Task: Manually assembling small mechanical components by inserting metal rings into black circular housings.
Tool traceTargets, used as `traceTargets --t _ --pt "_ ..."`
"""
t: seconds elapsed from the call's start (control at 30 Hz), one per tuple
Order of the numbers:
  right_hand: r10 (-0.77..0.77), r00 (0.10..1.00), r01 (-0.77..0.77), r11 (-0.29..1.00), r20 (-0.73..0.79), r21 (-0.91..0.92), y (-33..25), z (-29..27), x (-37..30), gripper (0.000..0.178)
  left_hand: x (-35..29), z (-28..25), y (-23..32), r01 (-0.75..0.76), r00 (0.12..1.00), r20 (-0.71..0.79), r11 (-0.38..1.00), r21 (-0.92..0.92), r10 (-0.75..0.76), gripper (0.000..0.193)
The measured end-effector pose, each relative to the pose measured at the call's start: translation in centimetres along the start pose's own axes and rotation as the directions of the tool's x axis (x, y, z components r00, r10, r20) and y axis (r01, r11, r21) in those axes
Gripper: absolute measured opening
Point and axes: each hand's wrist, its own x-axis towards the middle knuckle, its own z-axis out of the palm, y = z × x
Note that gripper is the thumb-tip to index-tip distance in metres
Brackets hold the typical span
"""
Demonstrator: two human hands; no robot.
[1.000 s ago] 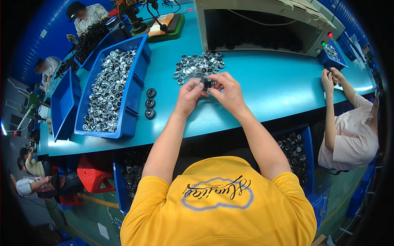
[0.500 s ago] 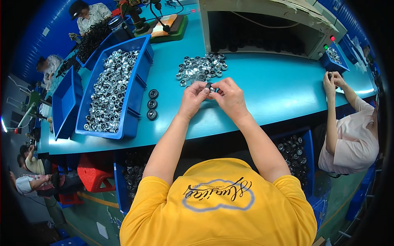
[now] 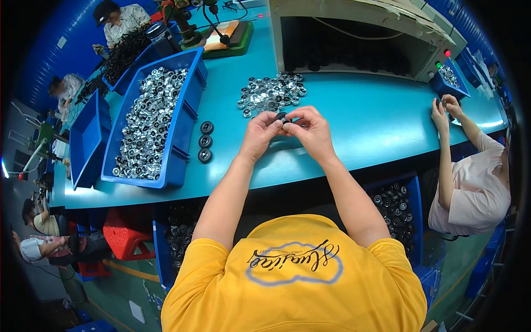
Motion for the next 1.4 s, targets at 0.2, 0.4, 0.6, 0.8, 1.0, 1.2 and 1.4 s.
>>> traceTargets --t 0.2,0.4,0.6,0.8,1.0,1.2,1.4 --pt "0.19 0.977 -0.201 0.97 0.093 0.135 2.5 0.0 0.1 0.033 0.2 0.2 -0.1 0.009 0.999 0.043 1.0 0.01 -0.009 0.028" --pt "0.142 0.989 -0.142 0.989 0.03 0.03 3.8 0.5 0.2 0.028 0.0 1.0 0.0 -0.067 0.998 0.02 0.995 0.071 0.065 0.027" --pt "0.247 0.969 -0.244 0.964 -0.009 0.104 3.5 1.6 -0.3 0.027 -0.1 1.4 -1.1 -0.062 0.994 -0.079 0.984 0.168 0.076 0.021" --pt "0.2 0.977 -0.196 0.979 -0.077 0.054 2.8 2.1 -0.6 0.025 -0.6 2.1 -1.6 -0.141 0.957 -0.133 0.815 0.561 0.257 0.02" --pt "0.27 0.962 -0.273 0.945 0.045 0.179 3.5 0.8 0.0 0.026 -0.9 2.8 -0.7 -0.155 0.96 -0.124 0.847 0.509 0.25 0.018" --pt "0.279 0.944 -0.327 0.864 0.178 0.383 2.6 0.2 0.7 0.029 -0.3 2.2 -0.6 -0.157 0.975 -0.098 0.932 0.325 0.198 0.023" --pt "0.296 0.948 -0.318 0.895 0.118 0.312 3.4 0.2 0.6 0.026 -0.4 2.3 -0.4 -0.083 0.964 -0.188 0.881 0.465 0.19 0.023"
